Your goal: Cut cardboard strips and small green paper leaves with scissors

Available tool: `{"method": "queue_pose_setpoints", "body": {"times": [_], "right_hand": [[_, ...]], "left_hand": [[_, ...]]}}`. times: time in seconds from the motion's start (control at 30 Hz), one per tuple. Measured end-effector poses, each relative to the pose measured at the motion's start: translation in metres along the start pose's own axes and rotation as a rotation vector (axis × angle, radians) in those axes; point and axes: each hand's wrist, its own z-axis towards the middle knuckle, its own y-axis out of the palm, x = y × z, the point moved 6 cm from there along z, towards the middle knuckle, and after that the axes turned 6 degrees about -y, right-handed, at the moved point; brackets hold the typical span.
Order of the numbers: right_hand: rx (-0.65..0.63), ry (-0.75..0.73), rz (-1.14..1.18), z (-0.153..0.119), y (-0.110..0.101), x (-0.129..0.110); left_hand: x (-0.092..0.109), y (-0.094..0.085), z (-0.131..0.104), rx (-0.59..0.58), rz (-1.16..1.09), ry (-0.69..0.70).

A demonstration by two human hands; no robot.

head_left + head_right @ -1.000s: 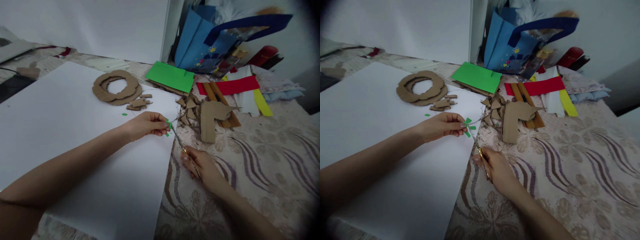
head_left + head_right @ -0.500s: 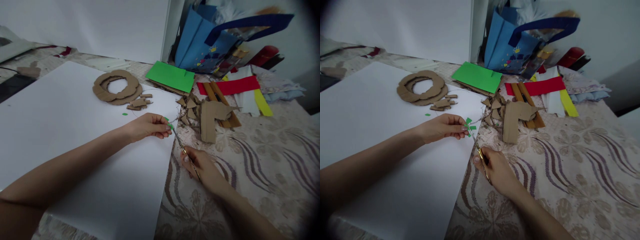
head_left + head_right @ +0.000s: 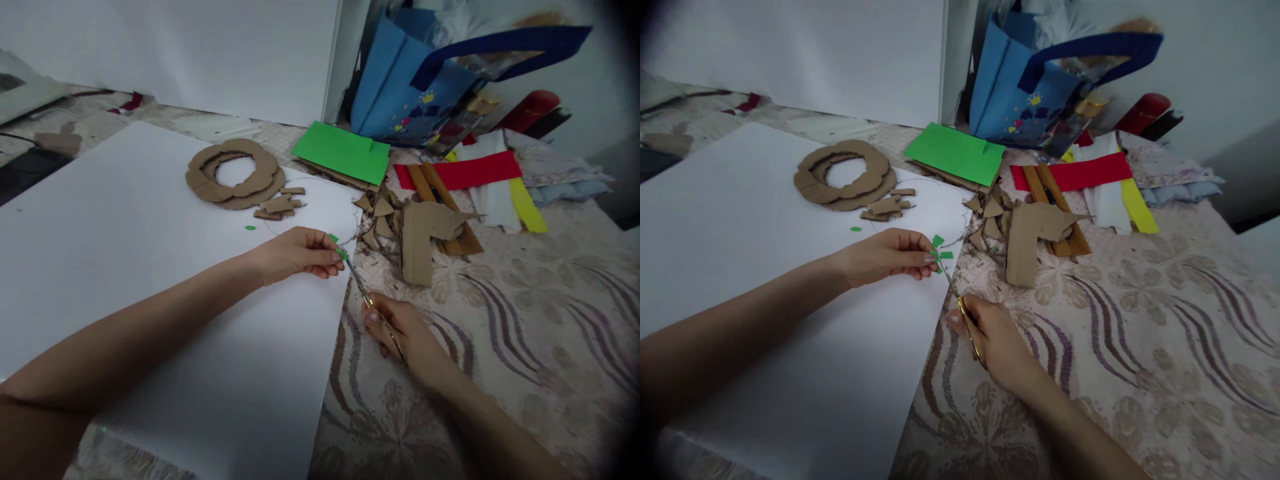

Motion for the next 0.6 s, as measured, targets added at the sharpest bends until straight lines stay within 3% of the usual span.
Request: {"method": "queue_pose_setpoints", "body": {"times": [0.6], "right_hand": [[0.004,-0.011,-0.001,-0.0002,-0.0001,0.0005]], "left_hand": [[0.0014,-0.0041,0.0005,0.013,-0.021,0.014]]}}
